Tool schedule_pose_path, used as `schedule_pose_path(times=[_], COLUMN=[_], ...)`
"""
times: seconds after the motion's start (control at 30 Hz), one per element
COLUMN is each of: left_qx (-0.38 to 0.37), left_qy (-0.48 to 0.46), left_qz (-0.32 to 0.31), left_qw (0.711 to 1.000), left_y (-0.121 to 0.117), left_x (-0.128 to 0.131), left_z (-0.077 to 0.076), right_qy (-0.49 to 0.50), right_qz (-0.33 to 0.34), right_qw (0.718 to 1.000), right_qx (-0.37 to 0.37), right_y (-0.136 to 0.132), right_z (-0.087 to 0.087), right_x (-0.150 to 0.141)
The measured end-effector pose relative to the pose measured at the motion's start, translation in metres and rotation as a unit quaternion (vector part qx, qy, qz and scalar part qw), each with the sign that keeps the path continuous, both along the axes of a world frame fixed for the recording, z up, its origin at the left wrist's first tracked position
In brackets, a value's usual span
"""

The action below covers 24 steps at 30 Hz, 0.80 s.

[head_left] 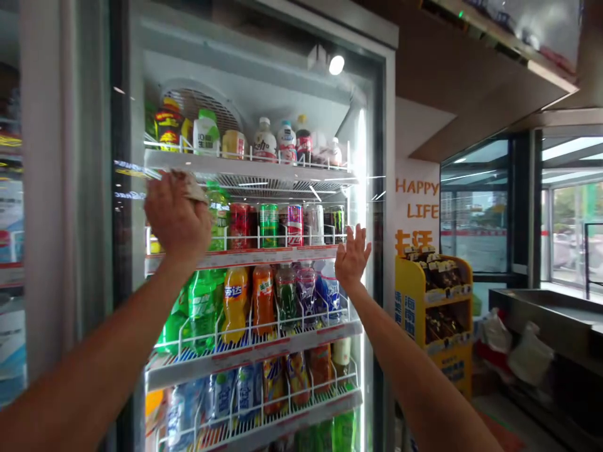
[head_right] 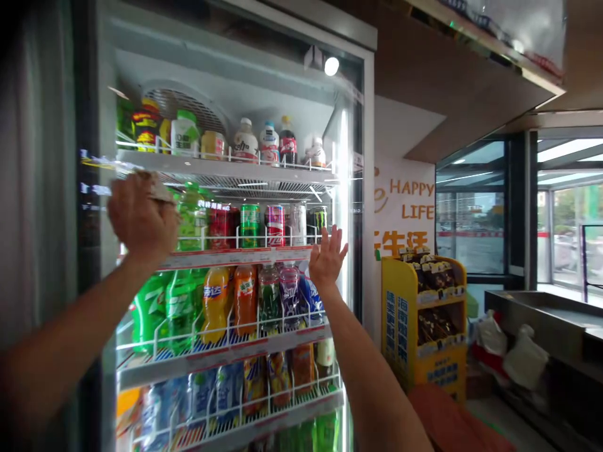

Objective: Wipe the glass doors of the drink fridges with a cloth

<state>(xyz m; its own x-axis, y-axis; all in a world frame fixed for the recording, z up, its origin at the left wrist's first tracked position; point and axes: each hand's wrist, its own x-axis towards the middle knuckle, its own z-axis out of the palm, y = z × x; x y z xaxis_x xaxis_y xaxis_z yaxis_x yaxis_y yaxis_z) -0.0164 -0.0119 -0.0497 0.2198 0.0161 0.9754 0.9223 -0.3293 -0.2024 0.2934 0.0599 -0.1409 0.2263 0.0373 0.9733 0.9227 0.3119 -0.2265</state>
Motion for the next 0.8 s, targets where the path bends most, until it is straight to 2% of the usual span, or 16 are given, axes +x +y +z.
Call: schedule_pose_path(times=[0.03, 0.07, 0.13, 0.2, 0.23, 0.27, 0.33, 0.4, 0.43, 0.47, 0.57, 0.6, 0.67, 0.77, 0.8], left_qx=[0.023, 0.03, -0.002, -0.032, -0.034, -0.025, 0.025, 0.058, 0.054, 0.037, -0.029, -0.032, -0.009, 0.059, 0.069], left_qy=[-0.016, 0.016, 0.161, 0.281, 0.292, 0.259, 0.085, -0.073, -0.093, -0.068, 0.141, 0.172, 0.116, -0.092, -0.119], left_qz=[-0.002, -0.006, -0.005, 0.007, 0.017, 0.027, 0.047, 0.065, 0.069, 0.067, 0.037, 0.03, 0.037, 0.066, 0.07], left_qw=[1.0, 0.999, 0.987, 0.959, 0.956, 0.965, 0.995, 0.993, 0.992, 0.995, 0.989, 0.984, 0.993, 0.992, 0.988], left_y=[0.001, 0.003, 0.007, 0.005, 0.002, -0.001, -0.007, -0.007, -0.006, -0.003, 0.002, 0.002, -0.002, -0.01, -0.012], left_x=[0.012, 0.026, 0.05, 0.053, 0.045, 0.033, 0.007, -0.004, -0.002, 0.003, 0.015, 0.011, -0.009, -0.039, -0.04], left_z=[-0.01, -0.022, -0.043, -0.047, -0.043, -0.034, -0.016, -0.01, -0.013, -0.02, -0.042, -0.045, -0.039, -0.03, -0.032], right_qy=[0.0, -0.001, -0.003, -0.003, -0.003, -0.002, -0.003, -0.003, -0.003, -0.003, 0.0, 0.001, 0.003, 0.01, 0.014], right_qz=[0.003, 0.006, 0.014, 0.016, 0.014, 0.011, 0.005, 0.001, 0.002, 0.003, 0.008, 0.01, 0.012, 0.014, 0.014], right_qw=[1.0, 1.0, 1.0, 1.0, 1.0, 1.0, 1.0, 1.0, 1.0, 1.0, 1.0, 1.0, 1.0, 1.0, 1.0], right_qx=[0.002, 0.003, 0.004, 0.006, 0.007, 0.009, 0.012, 0.012, 0.011, 0.01, 0.011, 0.013, 0.015, 0.014, 0.013], right_y=[0.0, -0.001, -0.002, -0.002, -0.002, -0.002, 0.0, 0.0, 0.001, 0.001, 0.0, 0.0, 0.0, 0.0, 0.0], right_z=[-0.001, -0.002, -0.002, -0.002, -0.002, -0.002, -0.002, -0.003, -0.003, -0.003, -0.003, -0.003, -0.004, -0.004, -0.004], right_x=[-0.001, -0.001, 0.0, 0.001, 0.001, 0.001, 0.001, 0.001, 0.002, 0.002, 0.003, 0.003, 0.003, 0.001, 0.0])
